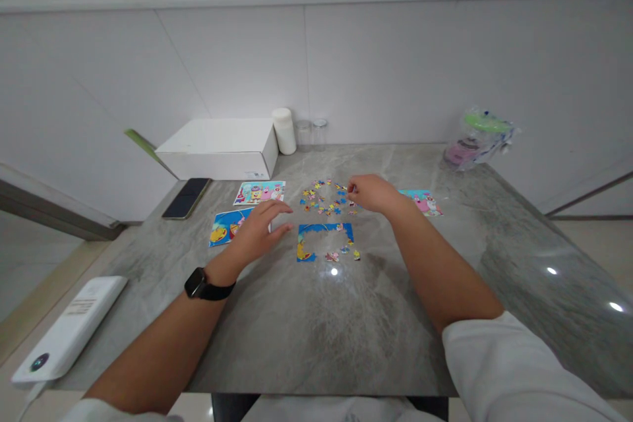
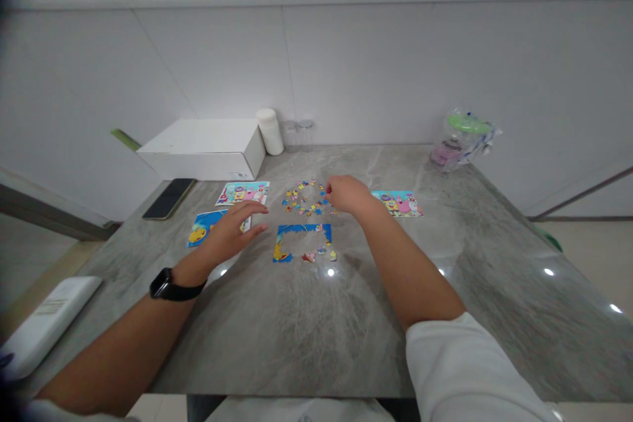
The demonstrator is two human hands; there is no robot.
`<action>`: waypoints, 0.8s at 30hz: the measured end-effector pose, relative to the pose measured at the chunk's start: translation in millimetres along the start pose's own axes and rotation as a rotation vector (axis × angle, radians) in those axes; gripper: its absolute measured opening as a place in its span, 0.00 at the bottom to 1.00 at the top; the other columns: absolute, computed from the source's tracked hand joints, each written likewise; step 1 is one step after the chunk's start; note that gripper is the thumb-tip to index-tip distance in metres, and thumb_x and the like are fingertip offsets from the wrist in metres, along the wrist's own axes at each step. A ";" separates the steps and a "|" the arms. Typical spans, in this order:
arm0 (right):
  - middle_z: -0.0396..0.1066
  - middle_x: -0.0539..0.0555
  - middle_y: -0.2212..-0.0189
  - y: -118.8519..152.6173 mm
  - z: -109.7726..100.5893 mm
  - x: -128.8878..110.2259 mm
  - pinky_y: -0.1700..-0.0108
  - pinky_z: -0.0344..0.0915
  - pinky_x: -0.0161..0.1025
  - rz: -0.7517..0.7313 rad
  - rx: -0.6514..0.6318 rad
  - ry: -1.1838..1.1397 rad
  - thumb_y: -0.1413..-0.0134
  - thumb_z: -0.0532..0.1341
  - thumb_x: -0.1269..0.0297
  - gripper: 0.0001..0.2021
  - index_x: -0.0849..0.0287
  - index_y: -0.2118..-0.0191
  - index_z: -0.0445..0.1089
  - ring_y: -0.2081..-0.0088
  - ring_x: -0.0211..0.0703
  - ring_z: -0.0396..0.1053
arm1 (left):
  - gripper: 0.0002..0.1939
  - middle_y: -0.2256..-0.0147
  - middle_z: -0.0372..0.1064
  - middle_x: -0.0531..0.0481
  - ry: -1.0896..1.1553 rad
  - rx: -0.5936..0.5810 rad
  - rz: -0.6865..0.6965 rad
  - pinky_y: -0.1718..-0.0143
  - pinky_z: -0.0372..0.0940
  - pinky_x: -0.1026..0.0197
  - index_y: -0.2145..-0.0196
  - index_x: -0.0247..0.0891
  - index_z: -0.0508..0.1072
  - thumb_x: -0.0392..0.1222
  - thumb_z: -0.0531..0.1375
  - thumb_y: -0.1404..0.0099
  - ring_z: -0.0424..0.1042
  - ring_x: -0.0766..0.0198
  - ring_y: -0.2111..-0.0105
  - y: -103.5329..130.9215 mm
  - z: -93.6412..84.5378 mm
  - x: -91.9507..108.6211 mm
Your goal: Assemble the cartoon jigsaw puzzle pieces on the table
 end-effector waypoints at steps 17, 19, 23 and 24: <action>0.82 0.57 0.54 9.9 -28.9 10.8 0.50 0.67 0.41 0.067 0.470 -0.276 0.32 0.58 0.66 0.12 0.57 0.49 0.76 0.54 0.48 0.76 | 0.12 0.58 0.81 0.47 -0.003 0.273 -0.131 0.50 0.73 0.53 0.52 0.41 0.78 0.44 0.57 0.26 0.78 0.57 0.57 -101.9 4.7 7.8; 0.82 0.57 0.53 8.0 -27.0 13.2 0.48 0.67 0.41 0.066 0.477 -0.299 0.33 0.57 0.69 0.14 0.58 0.48 0.76 0.52 0.48 0.76 | 0.13 0.58 0.80 0.47 0.022 0.252 -0.135 0.50 0.73 0.53 0.50 0.40 0.77 0.43 0.56 0.25 0.78 0.57 0.57 -101.8 19.0 1.4; 0.79 0.59 0.48 2.0 -19.2 16.1 0.43 0.65 0.42 0.046 0.486 -0.275 0.35 0.55 0.72 0.17 0.59 0.46 0.76 0.50 0.48 0.75 | 0.13 0.56 0.79 0.44 -0.019 0.175 -0.148 0.49 0.73 0.50 0.49 0.40 0.77 0.43 0.57 0.26 0.78 0.54 0.56 -90.3 45.3 -20.5; 0.78 0.60 0.46 0.0 -16.4 16.4 0.42 0.65 0.43 0.043 0.485 -0.255 0.35 0.56 0.72 0.17 0.59 0.46 0.76 0.50 0.49 0.74 | 0.13 0.55 0.79 0.44 -0.045 0.136 -0.138 0.48 0.72 0.49 0.49 0.40 0.77 0.43 0.57 0.27 0.78 0.53 0.55 -87.0 50.8 -26.6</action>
Point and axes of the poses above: each hand's wrist, its own y-axis away from the middle knuckle, its own z-axis out of the palm, x = y × z, the point moved 1 cm from there along -y, towards the middle knuckle
